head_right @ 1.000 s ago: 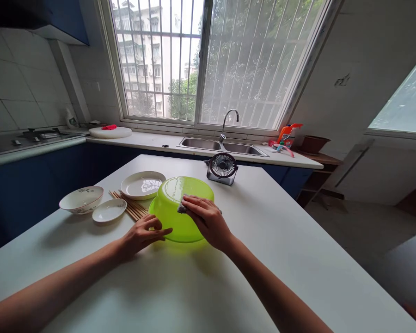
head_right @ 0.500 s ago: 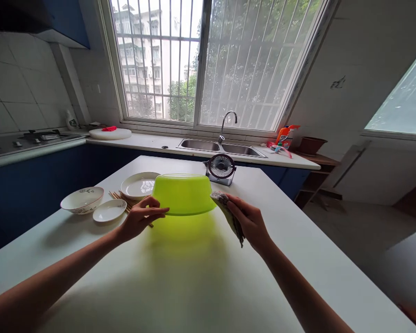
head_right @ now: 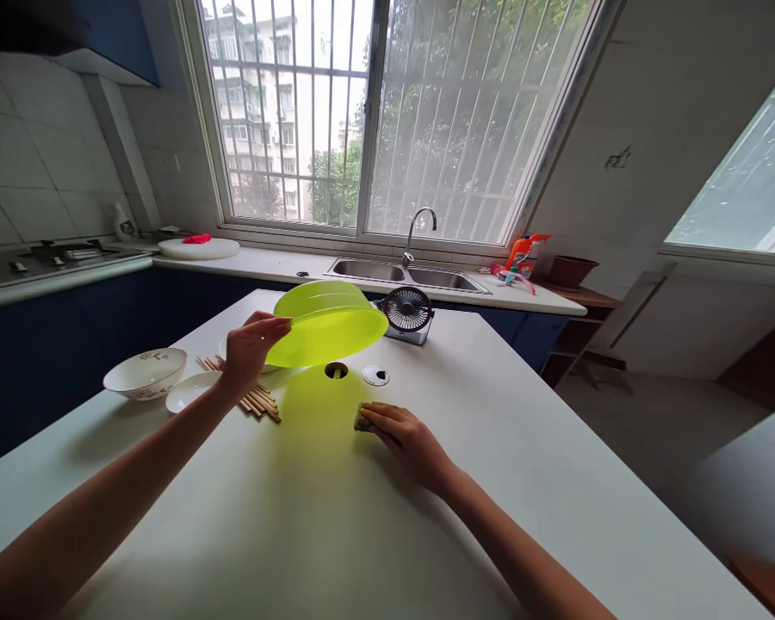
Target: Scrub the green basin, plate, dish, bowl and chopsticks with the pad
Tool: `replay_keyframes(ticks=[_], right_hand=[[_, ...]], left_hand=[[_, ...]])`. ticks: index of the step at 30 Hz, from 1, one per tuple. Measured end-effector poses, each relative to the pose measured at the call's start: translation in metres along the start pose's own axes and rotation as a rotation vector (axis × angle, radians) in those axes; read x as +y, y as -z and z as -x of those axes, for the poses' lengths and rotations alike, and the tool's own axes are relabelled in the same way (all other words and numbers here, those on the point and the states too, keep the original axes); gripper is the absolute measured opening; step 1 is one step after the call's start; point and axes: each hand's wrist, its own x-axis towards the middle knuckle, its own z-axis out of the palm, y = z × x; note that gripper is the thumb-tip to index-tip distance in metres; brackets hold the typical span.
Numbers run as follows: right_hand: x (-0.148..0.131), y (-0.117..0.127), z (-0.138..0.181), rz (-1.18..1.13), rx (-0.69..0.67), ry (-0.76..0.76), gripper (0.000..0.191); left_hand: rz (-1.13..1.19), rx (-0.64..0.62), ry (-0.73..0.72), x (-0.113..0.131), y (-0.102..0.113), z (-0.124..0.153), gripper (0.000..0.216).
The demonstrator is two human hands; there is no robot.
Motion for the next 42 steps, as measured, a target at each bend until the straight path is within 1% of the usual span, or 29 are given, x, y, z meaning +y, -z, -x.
replay_keyframes(ticks=[3,5,7,10,12,16,19,21,23,27,29,31,35,39,42], right_hand=[[-0.001,-0.017,-0.009,0.133,-0.088,0.132,0.038],[-0.003,-0.026,-0.014,0.183,-0.160,0.179,0.039],[-0.004,-0.032,-0.016,0.202,-0.213,0.198,0.041],[-0.004,-0.035,-0.015,0.197,-0.257,0.196,0.046],[-0.003,-0.035,-0.013,0.195,-0.290,0.183,0.051],[-0.006,-0.031,-0.009,0.195,-0.382,0.134,0.059],[-0.011,-0.028,-0.007,0.183,-0.420,0.086,0.060],[-0.013,-0.027,-0.007,0.185,-0.374,0.059,0.060],[-0.015,-0.025,-0.007,0.200,-0.251,0.067,0.055],[-0.016,-0.016,-0.013,0.243,0.081,0.230,0.050],[-0.016,-0.010,-0.016,0.291,0.198,0.297,0.051],[-0.016,-0.004,-0.018,0.356,0.264,0.339,0.051],[-0.010,0.002,-0.018,0.482,0.299,0.387,0.055],[-0.002,0.002,-0.018,0.560,0.223,0.362,0.060],[0.001,0.003,-0.017,0.566,0.161,0.363,0.058]], left_hand=[[0.091,0.124,0.056,-0.002,0.004,-0.007,0.020],[0.178,0.211,0.095,-0.003,0.009,-0.011,0.021],[0.285,0.282,0.167,-0.003,0.013,-0.015,0.023],[0.420,0.356,0.302,-0.003,0.017,-0.020,0.025],[0.487,0.393,0.362,-0.002,0.019,-0.023,0.022],[0.582,0.438,0.430,0.002,0.019,-0.027,0.007],[0.629,0.473,0.473,0.007,0.020,-0.030,0.011],[0.661,0.485,0.521,0.009,0.021,-0.031,0.011],[0.681,0.468,0.582,0.011,0.022,-0.032,0.011],[0.709,0.446,0.681,0.010,0.022,-0.032,0.017],[0.716,0.439,0.709,0.008,0.022,-0.032,0.017],[0.724,0.418,0.741,0.006,0.022,-0.032,0.017],[0.707,0.362,0.794,0.001,0.022,-0.032,0.014],[0.654,0.286,0.822,-0.008,0.022,-0.028,0.008],[0.590,0.172,0.836,-0.011,0.021,-0.024,0.008]])
